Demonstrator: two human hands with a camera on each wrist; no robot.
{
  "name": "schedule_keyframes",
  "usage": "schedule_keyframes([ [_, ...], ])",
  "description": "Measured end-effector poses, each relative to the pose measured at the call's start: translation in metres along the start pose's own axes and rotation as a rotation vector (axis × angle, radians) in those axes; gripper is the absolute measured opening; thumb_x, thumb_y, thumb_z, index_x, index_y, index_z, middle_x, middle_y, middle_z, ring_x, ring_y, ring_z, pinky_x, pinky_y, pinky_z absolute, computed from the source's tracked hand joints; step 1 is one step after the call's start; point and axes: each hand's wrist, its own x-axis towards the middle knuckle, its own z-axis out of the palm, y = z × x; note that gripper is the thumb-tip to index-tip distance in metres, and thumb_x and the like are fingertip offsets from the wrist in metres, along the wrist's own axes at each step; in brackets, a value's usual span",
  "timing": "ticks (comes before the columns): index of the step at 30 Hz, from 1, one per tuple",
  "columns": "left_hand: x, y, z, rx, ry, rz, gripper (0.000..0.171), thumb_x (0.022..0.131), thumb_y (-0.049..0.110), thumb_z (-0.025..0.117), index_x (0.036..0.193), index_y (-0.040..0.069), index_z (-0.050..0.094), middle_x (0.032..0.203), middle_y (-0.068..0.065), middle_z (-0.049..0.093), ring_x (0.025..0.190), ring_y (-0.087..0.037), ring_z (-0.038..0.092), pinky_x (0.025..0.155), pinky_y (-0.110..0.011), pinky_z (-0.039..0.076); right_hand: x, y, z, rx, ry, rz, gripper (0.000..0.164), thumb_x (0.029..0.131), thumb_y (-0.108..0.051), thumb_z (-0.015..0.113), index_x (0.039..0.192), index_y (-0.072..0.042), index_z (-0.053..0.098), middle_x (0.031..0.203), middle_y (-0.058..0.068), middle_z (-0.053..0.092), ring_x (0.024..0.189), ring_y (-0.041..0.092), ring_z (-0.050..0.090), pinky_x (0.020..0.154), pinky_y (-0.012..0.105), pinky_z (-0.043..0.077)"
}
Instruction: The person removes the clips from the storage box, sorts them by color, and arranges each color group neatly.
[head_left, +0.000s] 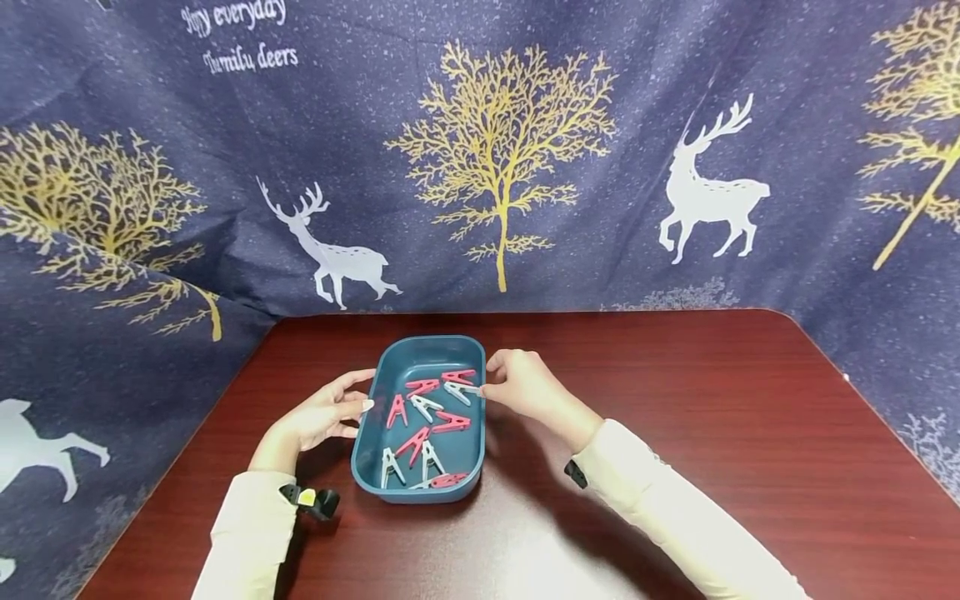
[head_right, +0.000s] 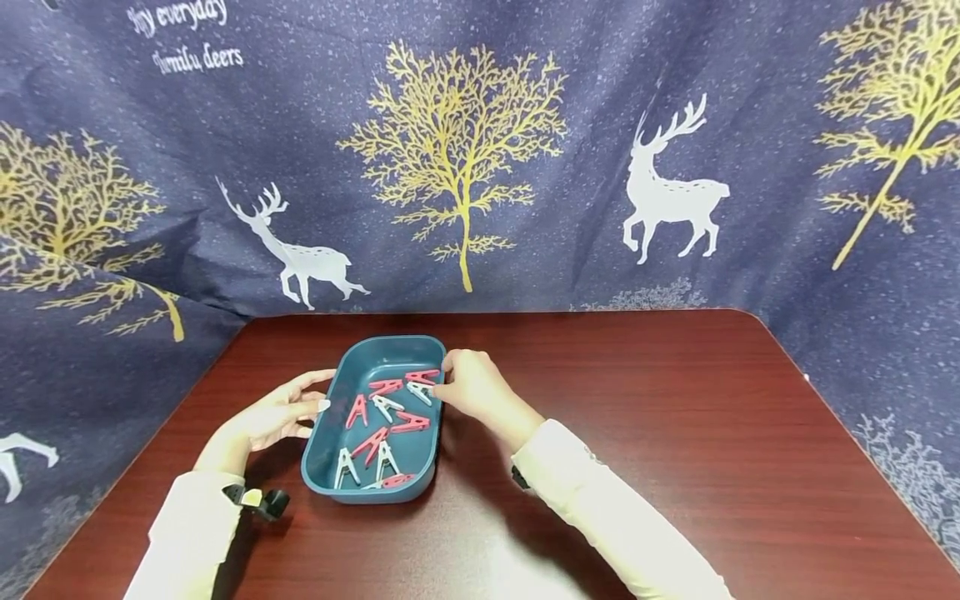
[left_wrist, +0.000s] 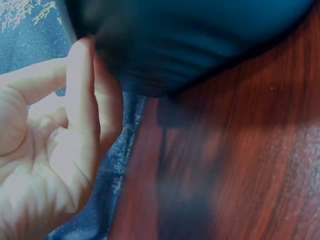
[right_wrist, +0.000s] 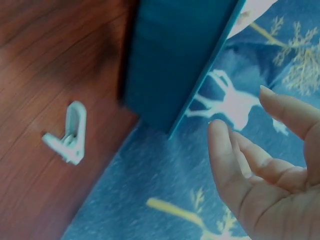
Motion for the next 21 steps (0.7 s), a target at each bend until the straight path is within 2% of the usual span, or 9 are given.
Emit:
schedule_keyframes([
  [3,0.001,0.002,0.0,0.004,0.007,-0.01,0.067,0.096,0.012,0.055,0.151,0.009,0.016,0.119,-0.021,0.056,0.092,-0.02,0.066,0.08,-0.038,0.056,-0.001,-0.011,0.004,0.0,-0.028,-0.016,0.03,0.078,-0.015,0.076,0.101,0.001,0.066,0.088,0.014,0.071,0.081,0.021,0.066,0.073,0.033,0.054],
  [11,0.003,0.001,0.001,-0.01,0.007,-0.012,0.067,0.096,0.011,0.055,0.15,0.008,0.016,0.112,-0.012,0.06,0.088,-0.018,0.066,0.078,-0.036,0.056,-0.005,-0.03,0.021,-0.043,-0.079,-0.08,0.033,0.078,-0.018,0.076,0.104,0.001,0.067,0.086,0.012,0.07,0.08,0.021,0.065,0.068,0.032,0.054],
  [15,0.002,0.001,0.001,-0.003,0.01,-0.013,0.067,0.096,0.011,0.055,0.15,0.008,0.016,0.112,-0.012,0.06,0.087,-0.018,0.065,0.078,-0.036,0.056,-0.005,-0.035,0.032,-0.044,-0.096,-0.113,0.021,0.079,-0.017,0.075,0.08,0.0,0.063,0.066,0.003,0.058,0.059,0.013,0.054,0.054,0.023,0.044],
  [18,0.002,0.001,0.0,-0.006,0.011,-0.014,0.067,0.095,0.011,0.055,0.151,0.008,0.016,0.111,-0.011,0.06,0.087,-0.017,0.065,0.078,-0.035,0.056,-0.004,-0.038,0.042,-0.067,-0.122,-0.122,0.027,0.08,-0.015,0.074,0.066,-0.003,0.055,0.053,-0.002,0.04,0.048,0.01,0.039,0.047,0.021,0.03],
  [21,0.001,0.0,0.0,-0.015,0.004,-0.014,0.067,0.095,0.01,0.054,0.15,0.008,0.016,0.111,-0.011,0.06,0.087,-0.016,0.066,0.077,-0.035,0.056,-0.005,-0.042,0.051,-0.105,-0.148,-0.126,0.028,0.08,-0.016,0.074,0.061,-0.007,0.056,0.049,-0.004,0.035,0.046,0.009,0.034,0.045,0.02,0.027],
])
